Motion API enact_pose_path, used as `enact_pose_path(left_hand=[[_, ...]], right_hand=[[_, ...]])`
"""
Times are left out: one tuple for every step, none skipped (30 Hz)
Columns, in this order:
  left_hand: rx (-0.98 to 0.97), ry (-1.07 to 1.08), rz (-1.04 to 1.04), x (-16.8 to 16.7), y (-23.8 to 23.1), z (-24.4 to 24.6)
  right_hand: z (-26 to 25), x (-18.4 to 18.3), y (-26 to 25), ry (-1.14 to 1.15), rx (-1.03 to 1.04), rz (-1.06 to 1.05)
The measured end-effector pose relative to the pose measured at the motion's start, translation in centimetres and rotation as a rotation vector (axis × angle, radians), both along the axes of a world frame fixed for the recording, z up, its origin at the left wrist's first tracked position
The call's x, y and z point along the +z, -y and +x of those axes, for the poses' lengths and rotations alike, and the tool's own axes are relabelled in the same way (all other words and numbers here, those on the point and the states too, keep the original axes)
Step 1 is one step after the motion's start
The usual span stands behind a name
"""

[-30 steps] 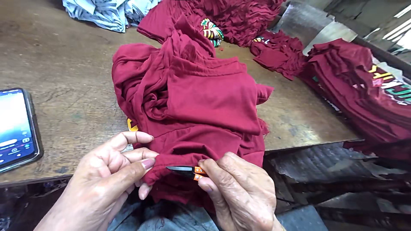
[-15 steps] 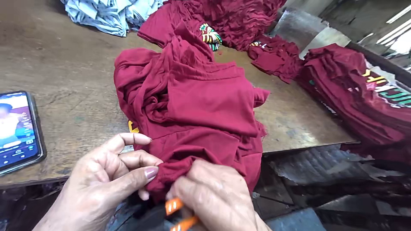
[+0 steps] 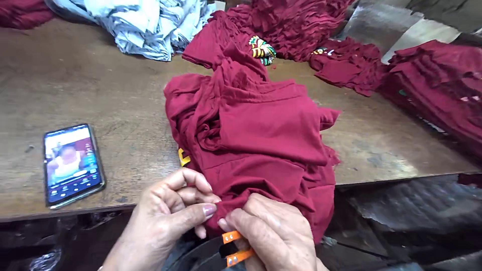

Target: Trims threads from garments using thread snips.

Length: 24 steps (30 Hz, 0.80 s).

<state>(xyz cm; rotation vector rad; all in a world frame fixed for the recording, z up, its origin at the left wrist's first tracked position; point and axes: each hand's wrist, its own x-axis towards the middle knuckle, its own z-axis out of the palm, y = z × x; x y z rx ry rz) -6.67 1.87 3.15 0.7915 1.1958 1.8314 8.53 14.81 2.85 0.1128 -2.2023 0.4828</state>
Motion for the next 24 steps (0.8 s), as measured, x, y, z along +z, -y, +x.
enact_pose_path(left_hand=[[0.005,-0.012,-0.007,0.0,0.0,0.0],[0.011,-0.032,-0.004,-0.1,0.0,0.0],[0.011,-0.054,0.014,-0.2,0.1,-0.1],[0.002,-0.085,0.032,-0.2,0.3,-0.2],[-0.008,-0.121,0.042,-0.3,0.4,-0.3],[-0.015,-0.156,0.045,-0.2,0.5,-0.4],[-0.026,-0.179,0.046,-0.2,0.6,-0.4],[-0.036,-0.19,0.047,-0.2,0.7,-0.5],[-0.045,-0.193,0.047,-0.2,0.7,-0.5],[-0.056,-0.188,0.049,-0.2,0.8,-0.5],[-0.065,-0.176,0.049,-0.2,0.8,-0.5],[-0.076,-0.156,0.05,-0.2,0.8,-0.6],[-0.089,-0.135,0.05,-0.2,0.8,-0.6],[-0.101,-0.112,0.048,-0.1,0.8,-0.7],[-0.107,-0.084,0.047,-0.1,0.8,-0.8],[-0.109,-0.052,0.04,-0.1,0.8,-0.9],[-0.112,-0.016,0.03,0.0,0.8,-0.9],[-0.114,0.015,0.018,0.1,0.8,-1.0],[-0.117,0.034,0.007,0.2,0.8,-1.1],[-0.123,0.047,0.002,0.1,0.8,-1.2],[-0.127,0.053,-0.005,0.0,0.8,-1.2],[-0.126,0.052,-0.021,0.0,0.8,-1.2],[-0.112,0.053,-0.045,0.1,0.8,-1.0],[-0.083,0.053,-0.082,0.5,0.8,-0.6]], right_hand=[[0.1,-0.2,0.1,0.033,-0.015,0.009],[0.4,-0.5,0.0,0.081,-0.014,0.017],[0.6,-0.8,-0.2,0.131,0.017,0.009],[1.0,-0.9,-0.3,0.188,0.082,-0.014],[1.5,-0.8,-0.3,0.246,0.154,-0.041],[1.9,-0.6,-0.3,0.284,0.206,-0.067],[2.2,-0.4,-0.1,0.291,0.214,-0.088],[2.5,-0.3,0.0,0.263,0.18,-0.109],[2.6,-0.2,0.1,0.214,0.116,-0.121],[2.4,-0.3,-0.1,0.166,0.043,-0.121],[2.1,-0.6,-0.5,0.122,-0.02,-0.108],[1.7,-0.9,-1.0,0.088,-0.059,-0.09],[1.3,-1.2,-1.4,0.061,-0.068,-0.071],[1.0,-1.5,-1.7,0.04,-0.063,-0.049],[0.7,-1.5,-1.7,0.028,-0.059,-0.03],[0.5,-1.4,-1.5,0.022,-0.057,-0.011],[0.4,-1.3,-1.3,0.018,-0.052,0.009],[0.3,-1.1,-1.0,0.016,-0.047,0.035],[0.3,-0.8,-0.8,0.02,-0.043,0.065],[0.3,-0.4,-0.6,0.027,-0.034,0.091],[0.3,0.0,-0.5,0.037,-0.014,0.11],[0.4,0.4,-0.3,0.055,0.021,0.121],[0.7,0.7,-0.2,0.091,0.071,0.121],[1.1,1.0,0.1,0.141,0.131,0.116]])
